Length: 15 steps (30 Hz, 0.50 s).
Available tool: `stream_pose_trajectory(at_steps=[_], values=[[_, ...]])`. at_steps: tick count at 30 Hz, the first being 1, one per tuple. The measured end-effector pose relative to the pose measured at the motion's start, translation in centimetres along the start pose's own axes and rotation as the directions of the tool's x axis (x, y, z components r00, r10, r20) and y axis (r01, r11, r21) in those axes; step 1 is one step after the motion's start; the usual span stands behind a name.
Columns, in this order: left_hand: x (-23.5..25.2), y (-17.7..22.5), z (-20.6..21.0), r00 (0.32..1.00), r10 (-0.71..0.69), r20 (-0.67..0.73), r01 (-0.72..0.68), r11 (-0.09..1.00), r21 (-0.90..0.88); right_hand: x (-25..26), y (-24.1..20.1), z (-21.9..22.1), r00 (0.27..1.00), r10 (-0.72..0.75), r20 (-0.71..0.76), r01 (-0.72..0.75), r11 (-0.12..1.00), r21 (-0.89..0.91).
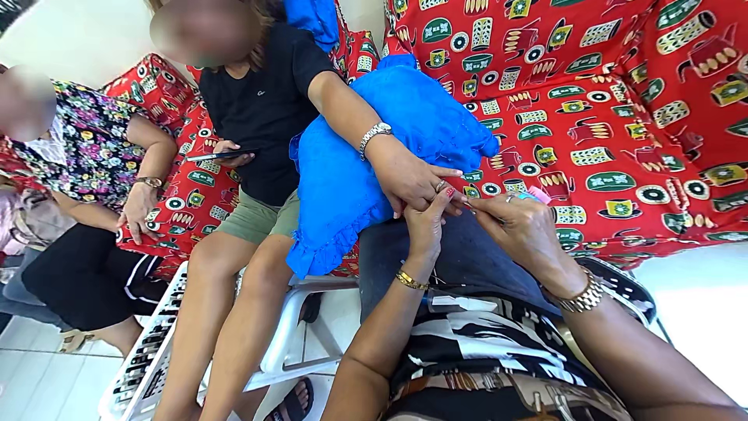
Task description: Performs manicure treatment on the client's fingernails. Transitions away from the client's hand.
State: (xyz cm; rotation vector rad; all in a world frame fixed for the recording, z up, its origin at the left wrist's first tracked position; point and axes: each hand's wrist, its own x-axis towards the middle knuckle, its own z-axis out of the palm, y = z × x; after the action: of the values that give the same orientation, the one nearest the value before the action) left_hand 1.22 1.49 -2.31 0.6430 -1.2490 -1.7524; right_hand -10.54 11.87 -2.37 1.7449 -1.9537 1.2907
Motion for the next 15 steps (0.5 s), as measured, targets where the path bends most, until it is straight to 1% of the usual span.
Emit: stream_pose_trajectory(at_steps=[4,15], values=[[-0.02,0.10,-0.01,1.000,-0.018,-0.004,0.018,1.000,-0.002,-0.01,0.00,0.04,1.000,-0.006,-0.010,0.006,1.000,-0.005],[-0.06,0.03,0.03,1.000,-0.007,-0.006,0.007,1.000,-0.005,-0.05,-0.04,-0.01,1.000,0.002,-0.010,-0.002,1.000,0.002]])
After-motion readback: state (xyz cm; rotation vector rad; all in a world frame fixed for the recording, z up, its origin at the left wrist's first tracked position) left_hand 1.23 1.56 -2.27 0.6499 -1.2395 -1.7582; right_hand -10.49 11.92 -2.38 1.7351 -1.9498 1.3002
